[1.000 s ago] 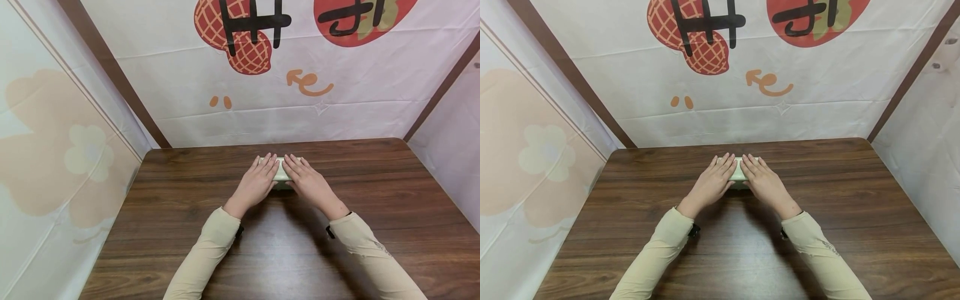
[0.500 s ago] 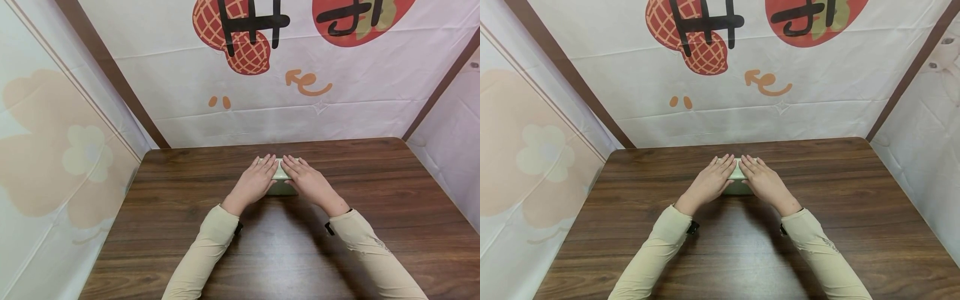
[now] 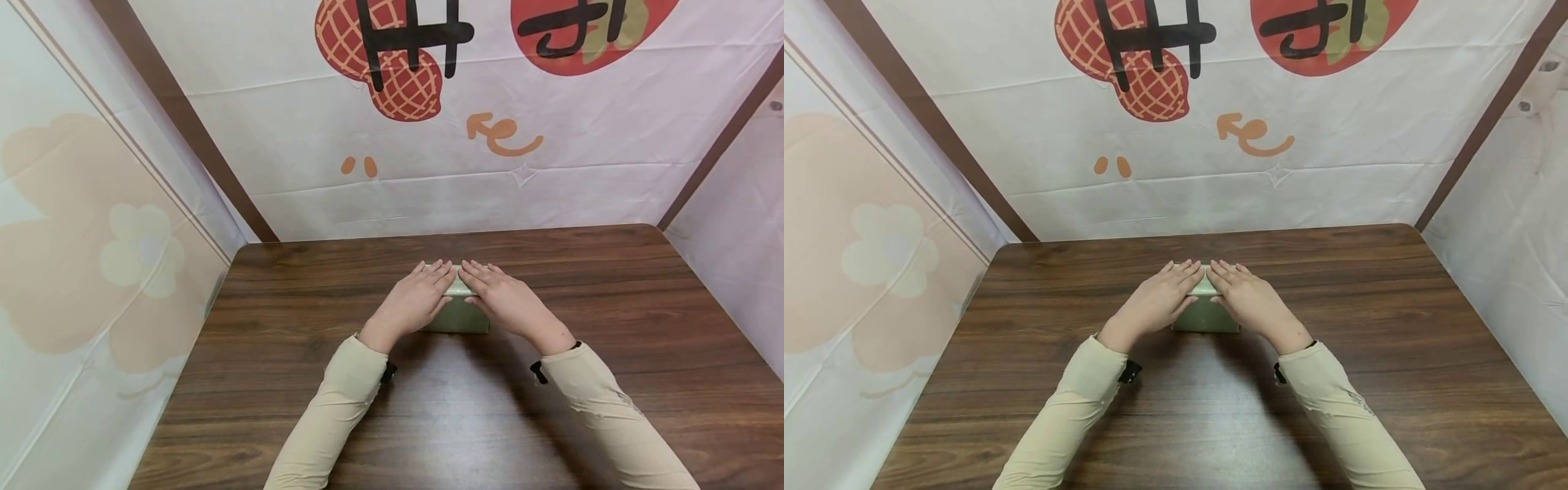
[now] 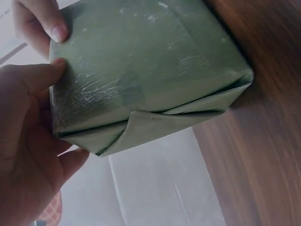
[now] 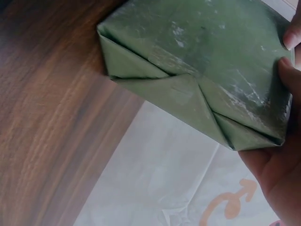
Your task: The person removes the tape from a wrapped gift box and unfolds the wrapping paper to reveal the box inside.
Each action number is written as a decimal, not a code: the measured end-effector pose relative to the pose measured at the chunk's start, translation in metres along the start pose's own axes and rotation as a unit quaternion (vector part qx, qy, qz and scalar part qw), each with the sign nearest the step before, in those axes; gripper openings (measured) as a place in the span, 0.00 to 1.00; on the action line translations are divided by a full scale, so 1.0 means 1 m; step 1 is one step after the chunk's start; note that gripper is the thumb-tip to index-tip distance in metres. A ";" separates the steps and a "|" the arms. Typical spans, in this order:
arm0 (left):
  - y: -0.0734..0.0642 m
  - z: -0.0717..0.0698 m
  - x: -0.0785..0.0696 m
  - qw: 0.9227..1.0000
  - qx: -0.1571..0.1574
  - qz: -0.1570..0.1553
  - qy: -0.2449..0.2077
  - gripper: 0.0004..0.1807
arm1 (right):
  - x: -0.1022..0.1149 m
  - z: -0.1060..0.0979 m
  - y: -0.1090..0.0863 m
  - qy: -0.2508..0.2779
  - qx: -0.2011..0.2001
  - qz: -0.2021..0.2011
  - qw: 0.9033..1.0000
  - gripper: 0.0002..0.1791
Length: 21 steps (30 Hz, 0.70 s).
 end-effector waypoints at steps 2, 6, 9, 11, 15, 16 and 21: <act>0.000 -0.002 0.000 1.000 0.016 -0.003 -0.012 0.28 | 0.000 -0.003 0.001 0.013 0.014 0.003 1.000 0.29; -0.001 -0.009 0.000 0.997 0.046 -0.013 -0.059 0.27 | -0.002 -0.007 0.002 0.062 0.047 0.015 0.997 0.28; -0.002 -0.012 0.000 0.994 0.062 -0.024 -0.092 0.27 | -0.003 -0.008 0.004 0.098 0.071 0.024 0.992 0.27; -0.002 -0.013 0.000 0.993 0.059 -0.028 -0.095 0.26 | -0.005 -0.007 0.006 0.112 0.077 0.027 0.990 0.27; -0.004 -0.013 0.001 0.998 0.006 -0.024 -0.057 0.26 | -0.009 -0.005 0.010 0.111 0.059 0.039 0.991 0.26; -0.004 -0.012 0.001 0.999 -0.011 -0.025 -0.044 0.26 | -0.010 -0.004 0.011 0.104 0.047 0.043 0.993 0.26; -0.002 -0.004 0.005 0.997 -0.068 -0.025 0.012 0.28 | -0.009 0.003 0.014 0.030 -0.023 0.053 0.998 0.27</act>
Point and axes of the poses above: each hand's wrist, its own y-axis towards the middle knuckle, its own z-axis out of the palm, x = y × z, the point moved 6 cm from there along y, towards the middle knuckle, and after that the axes turned 11 degrees about -y, right-handed, at the moved point
